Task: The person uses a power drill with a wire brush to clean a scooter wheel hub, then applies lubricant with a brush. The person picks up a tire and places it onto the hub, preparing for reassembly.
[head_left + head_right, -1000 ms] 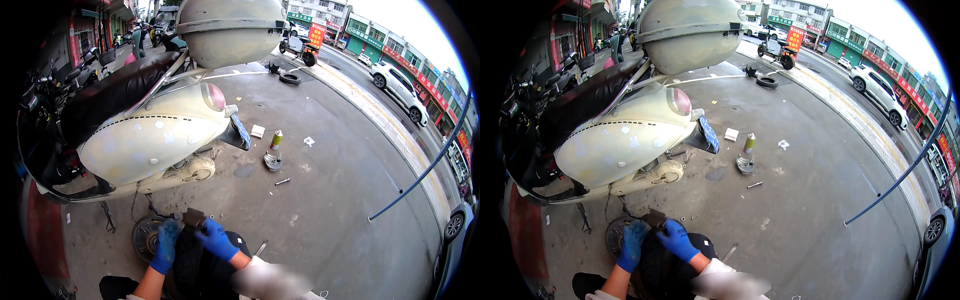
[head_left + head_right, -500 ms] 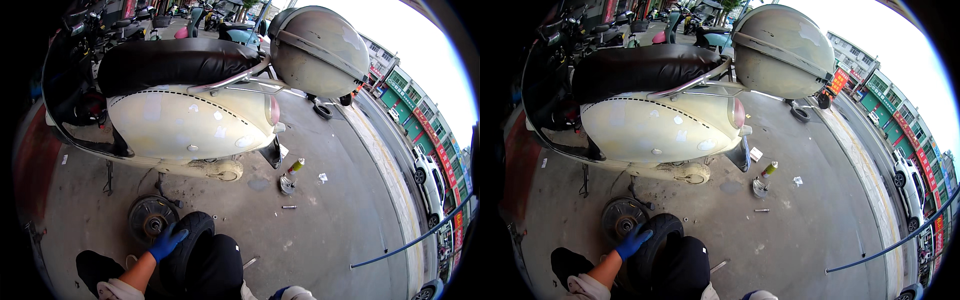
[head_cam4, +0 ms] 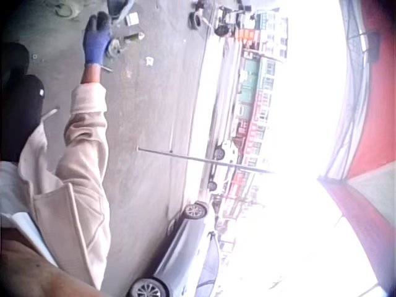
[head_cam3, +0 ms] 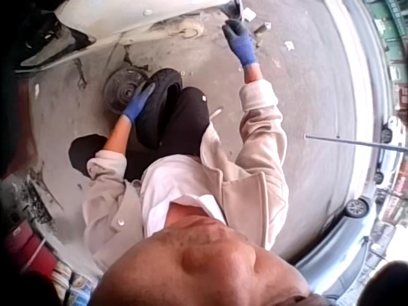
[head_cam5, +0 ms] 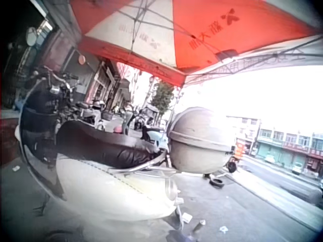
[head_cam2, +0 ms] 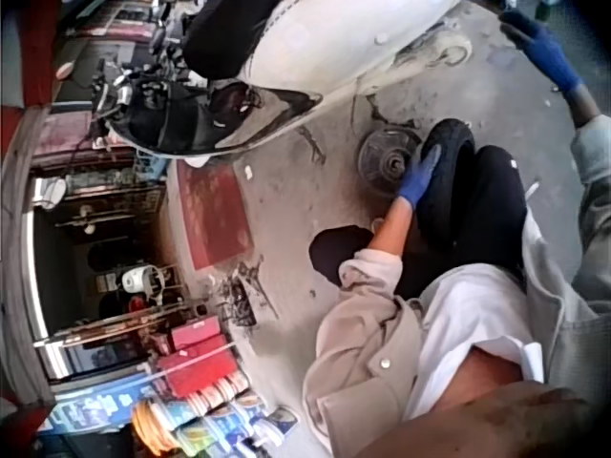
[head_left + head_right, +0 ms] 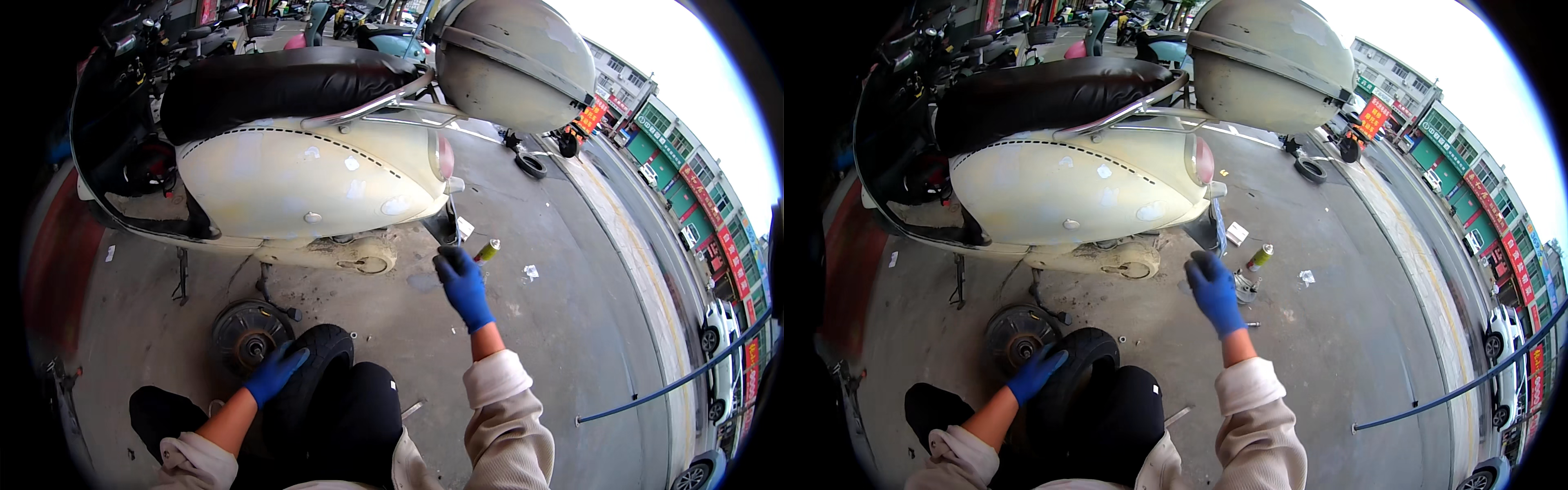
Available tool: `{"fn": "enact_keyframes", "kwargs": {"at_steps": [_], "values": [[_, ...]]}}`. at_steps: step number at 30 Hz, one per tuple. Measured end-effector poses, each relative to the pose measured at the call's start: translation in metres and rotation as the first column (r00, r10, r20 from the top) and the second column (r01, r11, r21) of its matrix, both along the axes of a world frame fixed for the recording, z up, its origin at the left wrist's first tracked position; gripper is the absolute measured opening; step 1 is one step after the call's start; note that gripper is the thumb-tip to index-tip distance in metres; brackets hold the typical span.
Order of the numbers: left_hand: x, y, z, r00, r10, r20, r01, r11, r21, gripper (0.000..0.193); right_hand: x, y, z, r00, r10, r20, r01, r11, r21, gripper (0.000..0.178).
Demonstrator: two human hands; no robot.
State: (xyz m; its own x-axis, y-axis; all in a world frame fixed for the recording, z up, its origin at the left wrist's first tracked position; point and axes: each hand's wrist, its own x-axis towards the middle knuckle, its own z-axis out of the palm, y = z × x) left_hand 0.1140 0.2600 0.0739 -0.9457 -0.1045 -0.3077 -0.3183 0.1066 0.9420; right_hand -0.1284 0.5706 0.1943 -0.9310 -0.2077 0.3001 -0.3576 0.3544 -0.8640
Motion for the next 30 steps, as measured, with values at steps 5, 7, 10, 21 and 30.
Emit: {"fn": "enact_keyframes", "kwargs": {"at_steps": [5,7,10,21,30], "values": [[0.009,-0.018,-0.052,0.929,0.124,-0.348,-0.174,0.978,-0.115,0.05,0.091,-0.087,-0.09,0.913,0.212,0.349,-0.224,0.975,-0.006,0.032],[0.0,-0.02,-0.035,0.996,0.092,-0.015,-0.093,0.993,-0.072,0.043,0.113,-0.097,-0.113,0.924,0.224,0.31,-0.25,0.967,0.044,0.034],[0.009,-0.019,-0.035,0.98,0.196,0.038,-0.185,0.964,-0.193,0.051,0.134,-0.129,-0.126,0.952,0.305,-0.022,-0.294,0.933,0.208,0.04],[-0.013,-0.036,0.037,0.933,-0.111,0.343,0.345,0.552,-0.759,0.049,0.15,-0.171,-0.137,0.878,0.441,-0.188,-0.36,0.866,0.348,0.026],[-0.035,-0.184,-0.001,0.813,0.508,-0.285,-0.578,0.764,-0.287,0.038,0.14,-0.158,-0.144,0.923,0.35,-0.159,-0.301,0.915,0.268,0.029]]}}
